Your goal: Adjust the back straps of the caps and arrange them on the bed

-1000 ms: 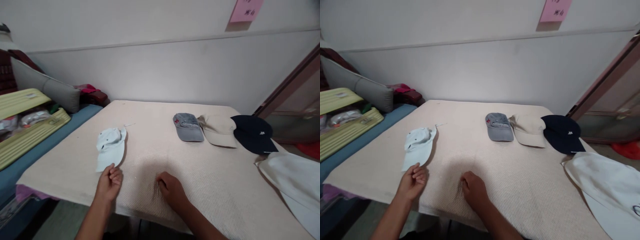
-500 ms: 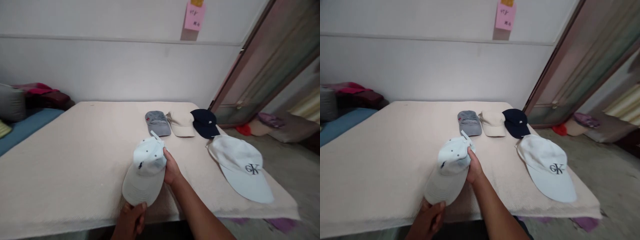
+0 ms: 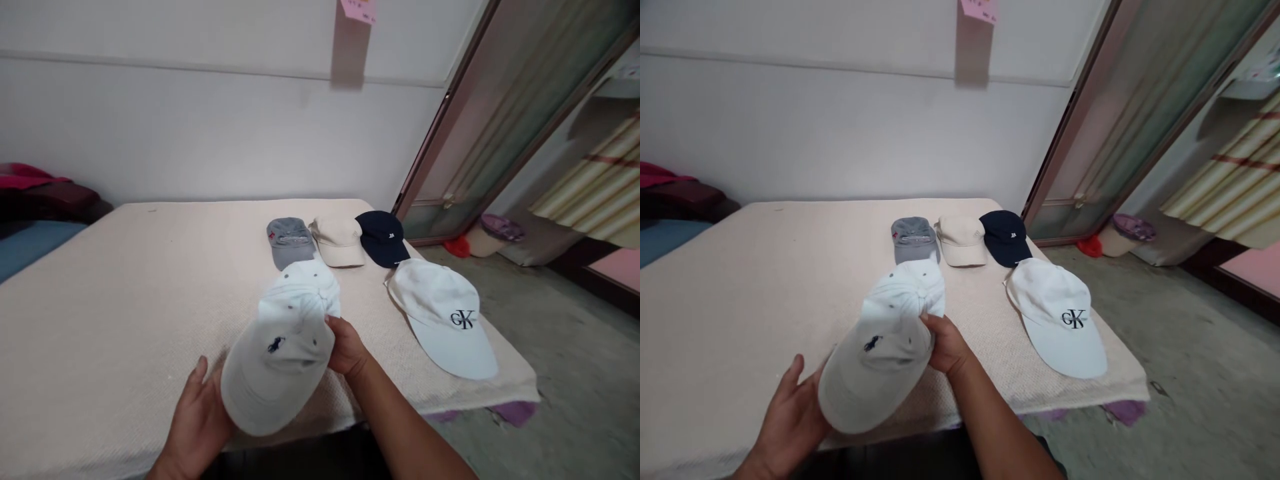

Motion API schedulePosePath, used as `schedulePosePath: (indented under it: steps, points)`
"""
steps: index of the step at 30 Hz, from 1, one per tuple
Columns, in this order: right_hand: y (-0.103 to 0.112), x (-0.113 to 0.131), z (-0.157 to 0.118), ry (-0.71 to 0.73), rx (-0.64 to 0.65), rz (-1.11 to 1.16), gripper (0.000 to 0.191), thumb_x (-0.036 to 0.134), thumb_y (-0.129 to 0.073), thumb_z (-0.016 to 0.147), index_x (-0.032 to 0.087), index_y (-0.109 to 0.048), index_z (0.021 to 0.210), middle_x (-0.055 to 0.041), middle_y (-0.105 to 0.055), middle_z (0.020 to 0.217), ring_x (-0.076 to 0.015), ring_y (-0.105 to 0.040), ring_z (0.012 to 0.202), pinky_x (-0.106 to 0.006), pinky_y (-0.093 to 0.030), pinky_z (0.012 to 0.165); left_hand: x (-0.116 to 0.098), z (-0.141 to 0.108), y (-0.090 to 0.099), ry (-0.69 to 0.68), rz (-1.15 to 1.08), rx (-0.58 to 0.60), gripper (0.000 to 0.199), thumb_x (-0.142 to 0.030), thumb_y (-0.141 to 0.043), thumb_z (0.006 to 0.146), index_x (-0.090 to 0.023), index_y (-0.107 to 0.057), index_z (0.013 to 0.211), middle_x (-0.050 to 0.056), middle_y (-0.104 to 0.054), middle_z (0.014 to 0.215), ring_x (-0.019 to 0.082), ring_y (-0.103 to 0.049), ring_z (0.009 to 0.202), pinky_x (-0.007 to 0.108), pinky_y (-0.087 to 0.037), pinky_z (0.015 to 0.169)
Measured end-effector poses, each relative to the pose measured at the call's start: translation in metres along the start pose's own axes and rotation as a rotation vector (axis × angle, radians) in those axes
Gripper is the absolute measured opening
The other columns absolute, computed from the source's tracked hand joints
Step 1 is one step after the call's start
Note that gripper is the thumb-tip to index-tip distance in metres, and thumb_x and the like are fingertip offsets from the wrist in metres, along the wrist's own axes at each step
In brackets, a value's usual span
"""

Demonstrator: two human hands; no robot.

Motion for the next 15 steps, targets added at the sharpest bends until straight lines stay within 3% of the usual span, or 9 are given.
schedulePosePath:
  steps: [3,7,11,15]
  points:
    - [-0.007,-0.008,-0.011,-0.059,0.062,-0.037,0.035,0.029,-0.081,0.052,0.014,-0.067,0.081,-0.0051,-0.069,0.073,-0.0171,-0.063,0.064,-0.03,-0.05,0.066,0.001,0.002,-0.011,0.053,-0.03,0.132,0.045,-0.051,-0.045,0.085,-0.018,-0.07,0.102,0.012,-0.073,0.099,0.031,-0.062,0.106,0.046,-0.04,0.098]
    - [-0.013,-0.04,-0.023,-0.227,0.179,-0.162,0.041,0.022,-0.082,0.049,0.01,-0.068,0.086,-0.0099,-0.07,0.083,-0.0211,-0.064,0.076,-0.036,-0.049,0.074,-0.002,0.0,-0.012,0.066,0.025,0.216,0.037,-0.047,-0.054,0.081,-0.019,-0.073,0.095,0.01,-0.075,0.091,0.031,-0.063,0.104,0.044,-0.043,0.096]
    - [-0.019,-0.066,-0.031,-0.366,0.277,-0.261,0.046,0.019,-0.082,0.049,0.01,-0.068,0.093,-0.0116,-0.07,0.091,-0.0237,-0.064,0.086,-0.041,-0.046,0.084,-0.004,-0.008,-0.008,0.06,0.105,0.242,0.02,-0.029,-0.059,0.081,-0.02,-0.076,0.088,0.006,-0.076,0.073,0.028,-0.068,0.093,0.039,-0.047,0.092]
    - [-0.024,-0.063,-0.033,-0.353,0.29,-0.252,0.051,0.024,-0.082,0.052,0.012,-0.066,0.1,-0.0111,-0.069,0.097,-0.0219,-0.064,0.088,-0.037,-0.046,0.084,-0.011,-0.01,-0.005,-0.011,0.144,0.214,0.017,-0.021,-0.061,0.079,-0.021,-0.076,0.087,0.005,-0.076,0.071,0.026,-0.07,0.085,0.037,-0.05,0.087]
Point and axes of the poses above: each hand's wrist, its own z-axis towards the middle knuckle, its own y-axis out of the back of the hand, x = y × z, the point moved 10 cm from there along z, towards the middle knuckle
